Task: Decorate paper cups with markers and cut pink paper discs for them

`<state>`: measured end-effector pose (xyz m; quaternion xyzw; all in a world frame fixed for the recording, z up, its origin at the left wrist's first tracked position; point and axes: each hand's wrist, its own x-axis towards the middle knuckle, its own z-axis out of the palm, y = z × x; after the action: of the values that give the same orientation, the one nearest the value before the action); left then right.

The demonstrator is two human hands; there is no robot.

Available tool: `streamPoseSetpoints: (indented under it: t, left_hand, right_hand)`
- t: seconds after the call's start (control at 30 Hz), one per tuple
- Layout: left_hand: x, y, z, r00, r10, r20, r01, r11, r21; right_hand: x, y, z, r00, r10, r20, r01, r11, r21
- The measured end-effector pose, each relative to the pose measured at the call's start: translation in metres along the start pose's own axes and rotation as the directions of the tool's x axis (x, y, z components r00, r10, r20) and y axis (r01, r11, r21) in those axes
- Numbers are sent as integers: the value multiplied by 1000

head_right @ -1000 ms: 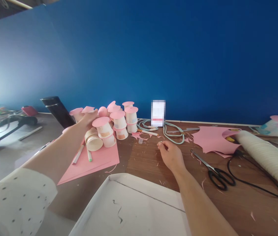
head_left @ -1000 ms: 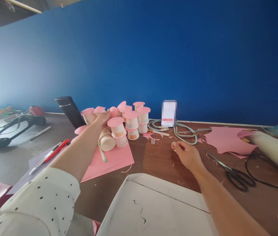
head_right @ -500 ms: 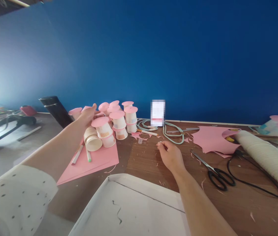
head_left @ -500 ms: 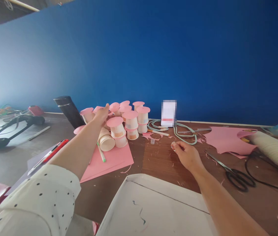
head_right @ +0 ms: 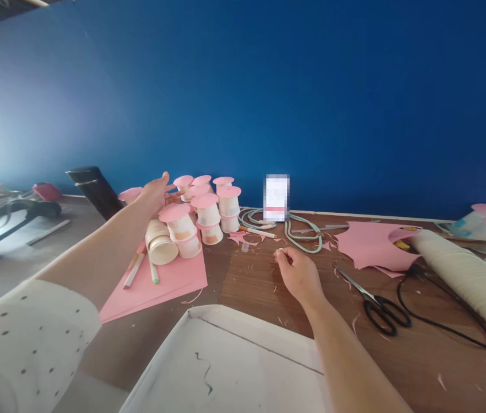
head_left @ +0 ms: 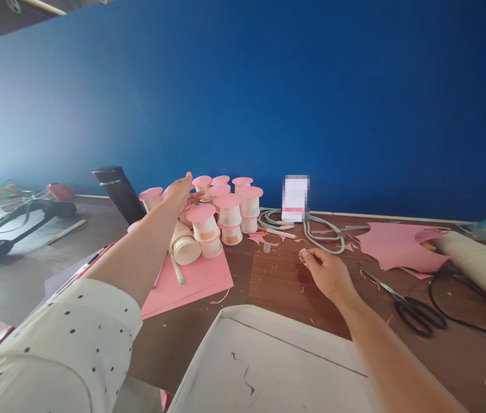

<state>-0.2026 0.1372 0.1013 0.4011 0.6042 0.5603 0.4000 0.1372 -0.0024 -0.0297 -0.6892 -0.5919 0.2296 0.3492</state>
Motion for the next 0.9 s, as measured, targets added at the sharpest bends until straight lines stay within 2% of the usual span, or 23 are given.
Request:
streamPoseSetpoints:
  t: [0.33, 0.53, 0.73, 0.9]
  left_hand:
    - [13, 0, 2, 999, 32, 2, -32, 998, -47]
    - [21, -5, 0, 999, 29, -14, -29, 1000, -5]
    - [15, -6, -1, 1000, 27, -9, -27, 1000, -11]
    - [12, 0, -6, 994, 99, -50, -99, 995, 5]
  right_hand:
    - [-3, -5, -2, 1000, 15, 7, -14, 999, -38]
    - [-2, -7, -2, 1000, 15, 12, -14, 999, -37]
    - [-1, -4, 0, 1000, 17, 16, -17, 1000, -26]
    - [-1, -3, 0, 1000, -2, 15, 2, 1000, -18]
